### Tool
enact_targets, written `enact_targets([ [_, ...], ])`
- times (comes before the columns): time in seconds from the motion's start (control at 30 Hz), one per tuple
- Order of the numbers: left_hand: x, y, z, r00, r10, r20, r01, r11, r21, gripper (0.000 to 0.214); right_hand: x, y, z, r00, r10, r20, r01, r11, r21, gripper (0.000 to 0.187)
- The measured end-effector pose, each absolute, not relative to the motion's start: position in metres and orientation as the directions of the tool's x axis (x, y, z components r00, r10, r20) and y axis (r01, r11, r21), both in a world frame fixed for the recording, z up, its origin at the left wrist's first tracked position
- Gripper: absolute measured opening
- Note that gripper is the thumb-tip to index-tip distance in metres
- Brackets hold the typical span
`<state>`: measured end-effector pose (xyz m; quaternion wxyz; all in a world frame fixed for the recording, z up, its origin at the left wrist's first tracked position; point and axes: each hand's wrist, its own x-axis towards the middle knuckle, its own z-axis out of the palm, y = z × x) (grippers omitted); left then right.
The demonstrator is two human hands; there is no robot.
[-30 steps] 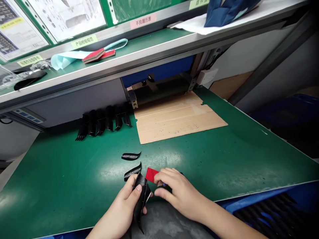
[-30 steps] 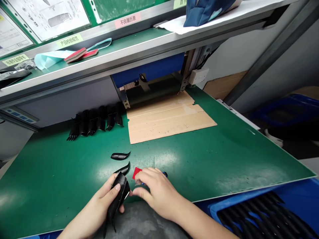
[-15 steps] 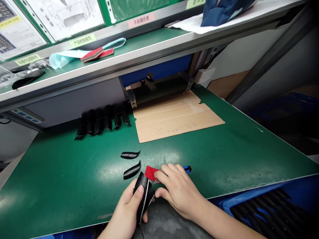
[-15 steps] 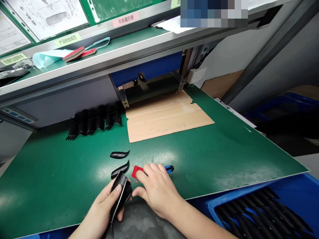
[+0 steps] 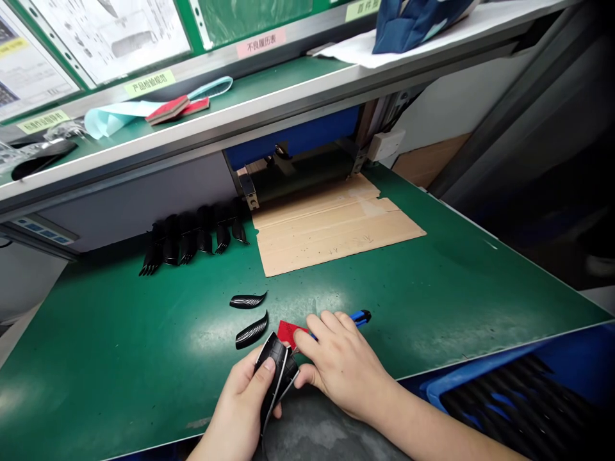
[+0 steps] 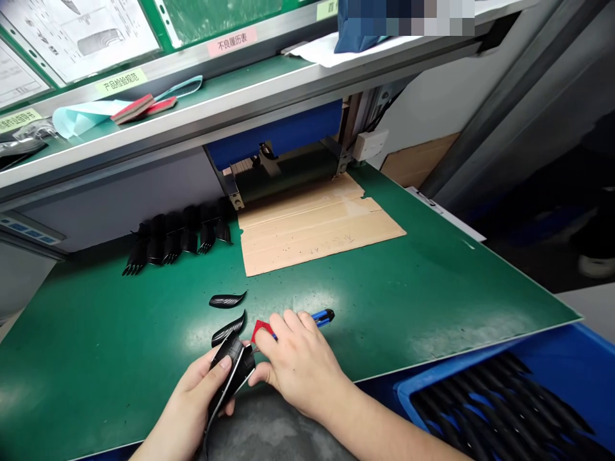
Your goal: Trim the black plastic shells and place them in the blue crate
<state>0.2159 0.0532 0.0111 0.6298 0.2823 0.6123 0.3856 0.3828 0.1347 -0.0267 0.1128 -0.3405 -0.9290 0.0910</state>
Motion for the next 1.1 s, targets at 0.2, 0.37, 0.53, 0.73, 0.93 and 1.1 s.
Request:
enact_targets([
  [0.2, 0.218, 0.052, 0.010, -0.073, 0.860, -0.506, -0.049, 0.503, 0.863, 0.048, 0.380, 0.137, -0.025, -0.760, 0.632, 0.152, 0.594, 0.770, -0.234, 0.053],
  [0.37, 0.220, 0.050, 0.010, -0.086, 0.854, -0.513, 0.026, 0.516, 0.856, 0.051, 0.380, 0.142, -0.025, -0.796, 0.590, 0.136, 0.532, 0.789, -0.308, 0.055],
  [0.53, 0.217, 0.052, 0.013, -0.078, 0.863, -0.499, 0.084, 0.504, 0.860, 0.052, 0.388, 0.153, -0.034, -0.912, 0.409, -0.034, 0.224, 0.425, -0.877, 0.065],
  [0.73, 0.213, 0.061, 0.020, -0.046, 0.865, -0.499, 0.146, 0.500, 0.854, 0.053, 0.395, 0.146, -0.027, -0.786, 0.610, 0.098, 0.244, 0.452, -0.858, 0.058],
  [0.93, 0.207, 0.071, 0.007, 0.172, 0.844, -0.509, -0.022, 0.520, 0.854, 0.066, 0.395, 0.147, -0.028, -0.871, 0.480, 0.102, 0.288, 0.668, -0.686, 0.013],
  [1.1, 0.172, 0.085, -0.045, -0.142, 0.964, -0.227, 0.654, 0.263, 0.709, 0.057, 0.431, 0.175, -0.082, -0.548, 0.836, 0.023, 0.728, 0.491, -0.478, 0.006],
])
